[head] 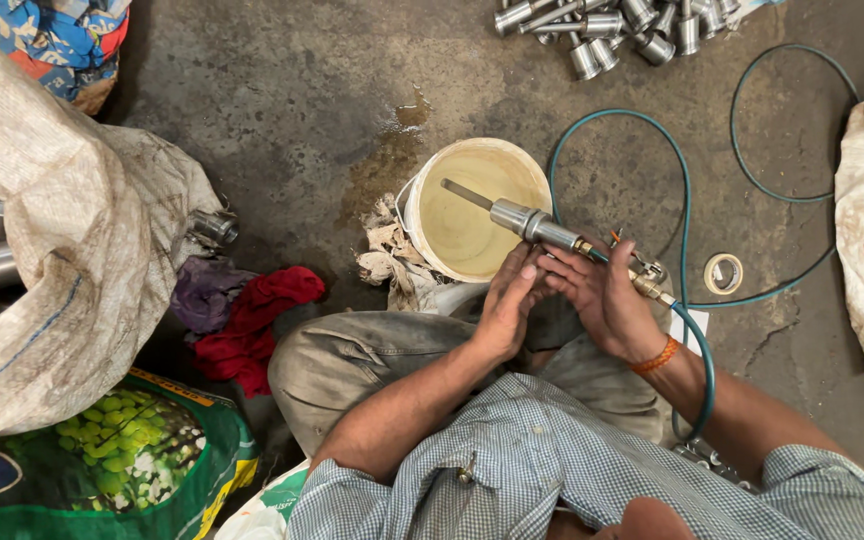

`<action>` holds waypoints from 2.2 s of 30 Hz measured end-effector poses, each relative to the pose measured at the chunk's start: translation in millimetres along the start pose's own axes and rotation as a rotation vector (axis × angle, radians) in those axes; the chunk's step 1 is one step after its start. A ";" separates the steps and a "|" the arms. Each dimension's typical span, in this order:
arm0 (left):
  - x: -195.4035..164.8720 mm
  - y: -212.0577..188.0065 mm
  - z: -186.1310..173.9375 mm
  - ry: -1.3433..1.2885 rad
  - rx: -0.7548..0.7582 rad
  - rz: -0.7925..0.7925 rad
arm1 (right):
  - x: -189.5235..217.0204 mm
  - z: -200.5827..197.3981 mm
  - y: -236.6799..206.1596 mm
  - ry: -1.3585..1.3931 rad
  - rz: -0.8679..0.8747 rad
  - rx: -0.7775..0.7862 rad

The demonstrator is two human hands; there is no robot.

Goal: The person sits on the floor and repeatedly cleans cylindrical metal parts using a handheld pneumatic tool. They pick up each part, apply the tool to its surface, and then place it into a nearby sack. The process is repeated for multiple parts throughout the clip.

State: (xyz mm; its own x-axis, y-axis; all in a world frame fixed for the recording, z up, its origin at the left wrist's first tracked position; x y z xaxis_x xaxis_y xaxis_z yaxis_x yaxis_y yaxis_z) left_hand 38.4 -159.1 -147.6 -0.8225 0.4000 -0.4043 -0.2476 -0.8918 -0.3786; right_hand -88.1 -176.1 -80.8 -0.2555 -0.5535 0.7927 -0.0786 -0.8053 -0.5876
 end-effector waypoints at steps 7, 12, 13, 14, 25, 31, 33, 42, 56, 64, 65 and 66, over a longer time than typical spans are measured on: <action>-8.7 -0.6 4.8 -0.077 0.058 0.011 | 4.8 4.4 7.6 -0.026 0.029 0.011; -14.6 1.7 5.5 -0.091 0.015 0.002 | 5.7 9.8 11.6 -0.033 0.023 0.040; -15.8 1.9 6.2 -0.093 0.019 0.004 | 5.6 10.7 12.1 -0.033 0.026 0.037; -16.9 2.0 6.9 -0.096 0.024 0.006 | 5.6 11.4 12.6 -0.033 0.029 0.033; -11.0 4.0 -0.1 -0.082 -0.011 -0.009 | 5.1 14.8 14.3 -0.038 0.012 0.065; 7.7 8.0 -9.4 -0.124 -0.055 0.026 | 13.6 18.5 2.3 -0.037 -0.056 0.116; 9.9 9.4 -6.5 -0.151 -0.060 0.026 | 14.4 11.0 -11.0 -0.017 -0.090 0.105; -6.4 6.0 41.4 -0.342 -0.311 -0.251 | -18.0 -32.3 -76.7 -0.097 -0.511 0.041; -37.9 -25.1 85.4 -0.165 -0.106 -0.021 | 1.4 -109.8 -112.9 -0.621 -1.061 -0.120; -48.9 -67.8 170.6 0.409 0.730 0.060 | -29.9 -22.6 -101.1 0.513 0.254 1.175; -48.6 -69.4 173.8 0.444 0.852 0.071 | -30.1 -16.4 -103.7 0.497 0.283 1.245; -48.2 -61.7 168.4 0.409 0.764 0.030 | -31.9 -12.6 -106.9 0.477 0.315 1.315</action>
State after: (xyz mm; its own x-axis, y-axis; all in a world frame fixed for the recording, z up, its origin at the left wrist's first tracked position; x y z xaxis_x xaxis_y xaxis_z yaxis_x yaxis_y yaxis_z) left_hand 7.1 -159.0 35.5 -0.6216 0.2875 -0.7287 -0.6253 -0.7424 0.2405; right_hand -83.7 -69.7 -45.4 -0.4083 -0.8317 0.3761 0.9062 -0.4190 0.0573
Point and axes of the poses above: each hand's wrist, its own y-axis towards the middle knuckle, its own z-axis out of the palm, x = y × z, the point moved 5 cm from there along y, towards the middle knuckle, and after that the axes turned 10 degrees about -x, right-handed, at the moved point
